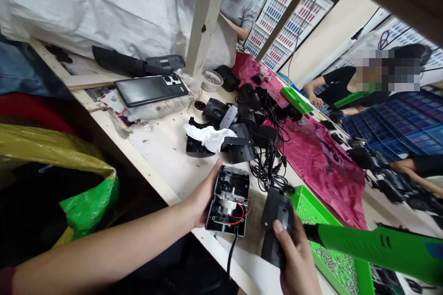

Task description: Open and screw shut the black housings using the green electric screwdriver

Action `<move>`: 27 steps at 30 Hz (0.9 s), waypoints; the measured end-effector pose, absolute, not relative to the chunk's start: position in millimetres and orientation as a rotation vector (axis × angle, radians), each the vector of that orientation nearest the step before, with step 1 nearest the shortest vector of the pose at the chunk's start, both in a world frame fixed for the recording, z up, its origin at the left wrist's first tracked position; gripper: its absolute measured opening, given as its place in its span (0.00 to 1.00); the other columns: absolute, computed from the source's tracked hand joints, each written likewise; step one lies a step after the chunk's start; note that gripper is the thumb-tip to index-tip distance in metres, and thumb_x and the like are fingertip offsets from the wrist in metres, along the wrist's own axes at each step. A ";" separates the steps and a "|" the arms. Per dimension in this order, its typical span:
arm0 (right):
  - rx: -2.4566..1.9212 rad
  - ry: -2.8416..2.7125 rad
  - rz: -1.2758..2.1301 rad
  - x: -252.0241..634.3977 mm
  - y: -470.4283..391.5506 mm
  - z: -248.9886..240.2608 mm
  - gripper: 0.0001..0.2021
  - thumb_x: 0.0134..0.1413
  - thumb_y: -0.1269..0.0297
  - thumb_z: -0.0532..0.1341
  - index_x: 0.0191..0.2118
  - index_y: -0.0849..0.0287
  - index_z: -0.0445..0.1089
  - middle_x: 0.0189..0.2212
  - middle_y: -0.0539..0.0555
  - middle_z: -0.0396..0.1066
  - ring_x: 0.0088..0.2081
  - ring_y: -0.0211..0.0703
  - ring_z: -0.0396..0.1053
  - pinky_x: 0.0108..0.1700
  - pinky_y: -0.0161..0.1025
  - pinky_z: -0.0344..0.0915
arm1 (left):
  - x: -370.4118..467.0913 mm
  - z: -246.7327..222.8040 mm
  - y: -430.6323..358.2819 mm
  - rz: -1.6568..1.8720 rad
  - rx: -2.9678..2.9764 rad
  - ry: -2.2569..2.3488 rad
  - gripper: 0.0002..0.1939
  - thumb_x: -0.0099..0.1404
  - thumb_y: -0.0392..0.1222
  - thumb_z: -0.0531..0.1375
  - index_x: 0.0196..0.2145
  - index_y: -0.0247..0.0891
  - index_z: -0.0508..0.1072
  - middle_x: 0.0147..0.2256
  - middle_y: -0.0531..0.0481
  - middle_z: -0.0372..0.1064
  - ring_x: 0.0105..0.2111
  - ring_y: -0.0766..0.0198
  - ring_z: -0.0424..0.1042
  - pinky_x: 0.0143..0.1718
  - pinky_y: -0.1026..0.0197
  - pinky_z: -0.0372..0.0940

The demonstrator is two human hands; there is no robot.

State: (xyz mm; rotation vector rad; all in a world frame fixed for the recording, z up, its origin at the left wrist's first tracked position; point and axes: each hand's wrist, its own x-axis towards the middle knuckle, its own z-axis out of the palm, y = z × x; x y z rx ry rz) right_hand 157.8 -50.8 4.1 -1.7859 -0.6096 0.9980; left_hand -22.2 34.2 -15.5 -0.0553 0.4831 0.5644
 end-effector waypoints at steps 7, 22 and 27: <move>-1.867 -0.648 0.940 166.7 -54.4 0.0 0.47 0.37 0.44 0.69 0.65 0.49 0.53 0.60 0.59 0.62 0.58 0.58 0.64 0.52 0.50 0.67 | -22.6 -16.2 33.0 0.588 -0.112 0.457 0.36 0.62 0.70 0.47 0.32 0.32 0.75 0.25 0.42 0.75 0.26 0.55 0.76 0.31 0.57 0.68; -2.098 -1.227 0.427 164.2 -42.6 -32.1 0.49 0.45 0.43 0.62 0.67 0.66 0.46 0.63 0.70 0.53 0.64 0.63 0.53 0.63 0.59 0.51 | -27.9 -22.4 36.5 0.629 -0.114 0.437 0.37 0.66 0.67 0.43 0.33 0.30 0.75 0.25 0.42 0.76 0.25 0.58 0.76 0.31 0.58 0.71; -2.147 -1.311 0.369 159.8 -45.6 -29.2 0.50 0.47 0.40 0.59 0.67 0.72 0.45 0.63 0.72 0.53 0.63 0.63 0.53 0.62 0.58 0.53 | -27.8 -24.1 36.5 0.644 -0.093 0.481 0.37 0.67 0.67 0.43 0.34 0.28 0.76 0.27 0.40 0.76 0.27 0.57 0.77 0.34 0.56 0.71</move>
